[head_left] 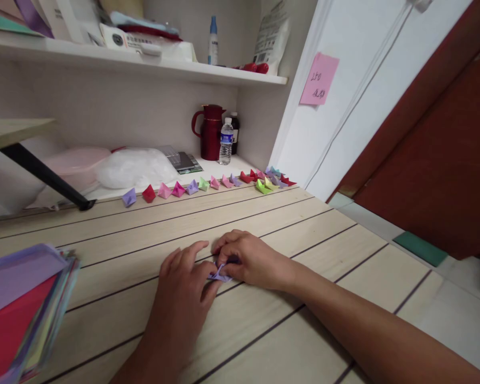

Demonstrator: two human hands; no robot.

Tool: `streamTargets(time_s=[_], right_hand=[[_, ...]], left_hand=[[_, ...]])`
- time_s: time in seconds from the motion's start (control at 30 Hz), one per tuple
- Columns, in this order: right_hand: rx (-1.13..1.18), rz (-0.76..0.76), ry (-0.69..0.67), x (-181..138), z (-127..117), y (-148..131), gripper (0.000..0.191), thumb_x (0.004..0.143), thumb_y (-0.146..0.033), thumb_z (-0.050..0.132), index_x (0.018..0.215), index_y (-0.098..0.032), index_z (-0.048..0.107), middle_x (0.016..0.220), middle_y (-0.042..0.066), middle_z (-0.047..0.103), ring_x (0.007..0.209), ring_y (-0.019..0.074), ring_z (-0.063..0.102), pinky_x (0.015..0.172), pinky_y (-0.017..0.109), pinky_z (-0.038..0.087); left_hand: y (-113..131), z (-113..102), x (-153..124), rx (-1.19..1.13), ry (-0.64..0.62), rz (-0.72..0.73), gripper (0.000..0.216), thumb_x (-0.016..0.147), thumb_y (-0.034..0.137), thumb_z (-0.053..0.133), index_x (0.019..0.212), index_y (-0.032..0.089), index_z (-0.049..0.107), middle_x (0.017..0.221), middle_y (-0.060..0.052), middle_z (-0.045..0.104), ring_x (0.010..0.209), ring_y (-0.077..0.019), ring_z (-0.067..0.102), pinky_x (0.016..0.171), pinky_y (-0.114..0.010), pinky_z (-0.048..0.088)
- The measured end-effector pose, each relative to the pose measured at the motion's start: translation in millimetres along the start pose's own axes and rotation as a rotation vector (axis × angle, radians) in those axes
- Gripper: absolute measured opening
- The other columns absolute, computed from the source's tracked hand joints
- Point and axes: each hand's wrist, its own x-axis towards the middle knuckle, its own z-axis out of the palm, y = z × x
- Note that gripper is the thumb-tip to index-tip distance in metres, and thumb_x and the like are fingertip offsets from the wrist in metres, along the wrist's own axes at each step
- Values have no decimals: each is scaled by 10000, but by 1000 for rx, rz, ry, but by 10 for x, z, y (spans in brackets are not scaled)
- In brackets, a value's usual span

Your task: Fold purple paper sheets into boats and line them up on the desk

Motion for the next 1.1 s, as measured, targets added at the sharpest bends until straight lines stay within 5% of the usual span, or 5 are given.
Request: streamTargets(time_s=[0.23, 0.4, 0.77, 0.97, 1.1], right_hand=[[74, -65, -96, -54, -163, -28, 231, 1009, -265, 542, 976, -186, 756, 1190, 90, 687, 1138, 190, 622, 992, 309, 463], [-30, -88, -76, -79, -110, 9, 267, 801, -322, 821, 1021, -197, 737, 1238, 96, 677, 1149, 253, 616, 1038, 397, 420], [-15, -74, 35, -62, -36, 23, 240, 818, -108, 742, 1019, -212, 663, 931, 8, 718, 885, 172, 623, 860, 295, 452], [-22, 88, 68, -65, -22, 18, 484, 761, -138, 791, 1209, -244, 643, 972, 5, 726, 880, 184, 635, 834, 302, 446], [-39, 115, 39, -54, -27, 30, 365, 773, -244, 825, 1121, -235, 715, 941, 23, 743, 876, 197, 648, 827, 310, 442]], left_hand=[[-15, 23, -4, 7, 1, -41, 96, 789, 150, 663, 777, 229, 717, 1156, -109, 707, 1013, -314, 682, 908, -618, 511], [-11, 31, 4, 2, -8, -72, 127, 804, 146, 632, 782, 238, 717, 1110, -78, 727, 983, -288, 694, 929, -610, 498], [4, 7, -38, -50, -39, -84, 137, 810, 120, 643, 800, 256, 652, 907, 42, 735, 900, -203, 698, 1003, -556, 406], [-2, 19, -52, -58, -19, -67, 169, 791, 90, 661, 795, 258, 648, 915, 46, 726, 884, -194, 692, 1008, -517, 374], [-4, 29, -53, -62, 6, -44, 185, 803, 74, 634, 801, 260, 644, 896, 58, 719, 853, -174, 686, 1010, -492, 354]])
